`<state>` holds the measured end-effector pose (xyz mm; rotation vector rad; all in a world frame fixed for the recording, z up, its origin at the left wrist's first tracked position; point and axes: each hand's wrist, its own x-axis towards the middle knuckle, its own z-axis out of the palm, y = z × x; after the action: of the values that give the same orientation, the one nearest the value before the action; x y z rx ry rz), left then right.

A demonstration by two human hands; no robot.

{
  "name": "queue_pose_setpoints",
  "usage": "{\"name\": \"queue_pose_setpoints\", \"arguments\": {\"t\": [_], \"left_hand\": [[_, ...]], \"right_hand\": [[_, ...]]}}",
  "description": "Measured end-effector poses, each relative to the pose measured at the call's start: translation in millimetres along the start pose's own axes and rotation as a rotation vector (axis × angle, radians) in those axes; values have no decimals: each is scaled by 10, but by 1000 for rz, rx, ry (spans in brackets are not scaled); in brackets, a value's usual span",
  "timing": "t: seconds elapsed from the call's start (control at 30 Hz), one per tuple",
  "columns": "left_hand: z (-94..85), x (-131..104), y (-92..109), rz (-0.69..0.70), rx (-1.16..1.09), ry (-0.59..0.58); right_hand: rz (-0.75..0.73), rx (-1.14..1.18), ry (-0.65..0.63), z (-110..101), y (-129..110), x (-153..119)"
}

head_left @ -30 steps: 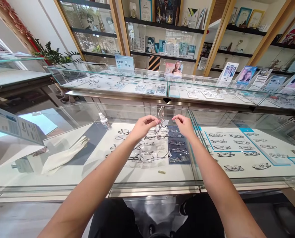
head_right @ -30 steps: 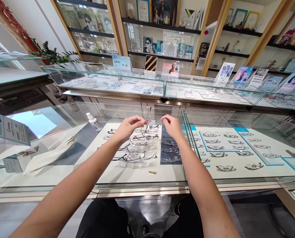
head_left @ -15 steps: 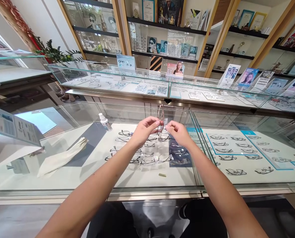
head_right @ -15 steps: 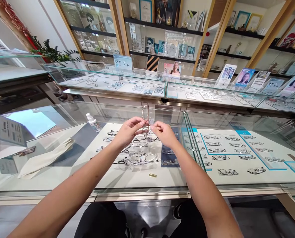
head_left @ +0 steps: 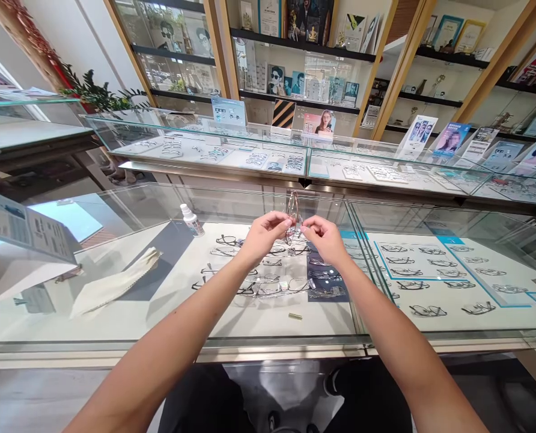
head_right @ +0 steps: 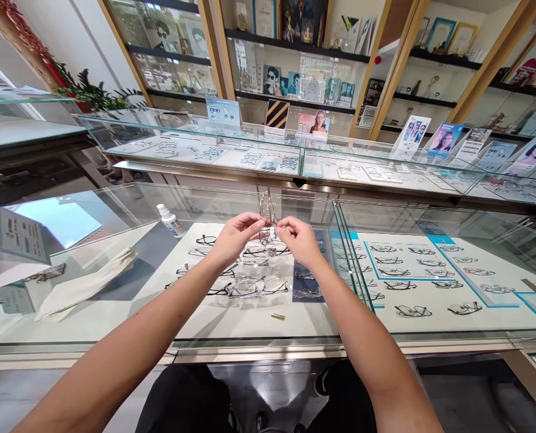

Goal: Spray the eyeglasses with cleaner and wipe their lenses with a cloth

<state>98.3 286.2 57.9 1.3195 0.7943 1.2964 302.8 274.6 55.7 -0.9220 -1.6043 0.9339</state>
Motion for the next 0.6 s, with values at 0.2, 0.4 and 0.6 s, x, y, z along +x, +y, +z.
{"name": "queue_pose_setpoints", "arguments": {"t": [0.2, 0.4, 0.6], "left_hand": [[-27, 21, 37, 27, 23, 69], [-66, 32, 2, 43, 63, 55], [-83, 46, -31, 20, 102, 47]], "right_hand": [[31, -15, 168, -150, 45, 44], [-68, -108, 356, -278, -1, 55], [-159, -138, 429, -316, -4, 58]]}}
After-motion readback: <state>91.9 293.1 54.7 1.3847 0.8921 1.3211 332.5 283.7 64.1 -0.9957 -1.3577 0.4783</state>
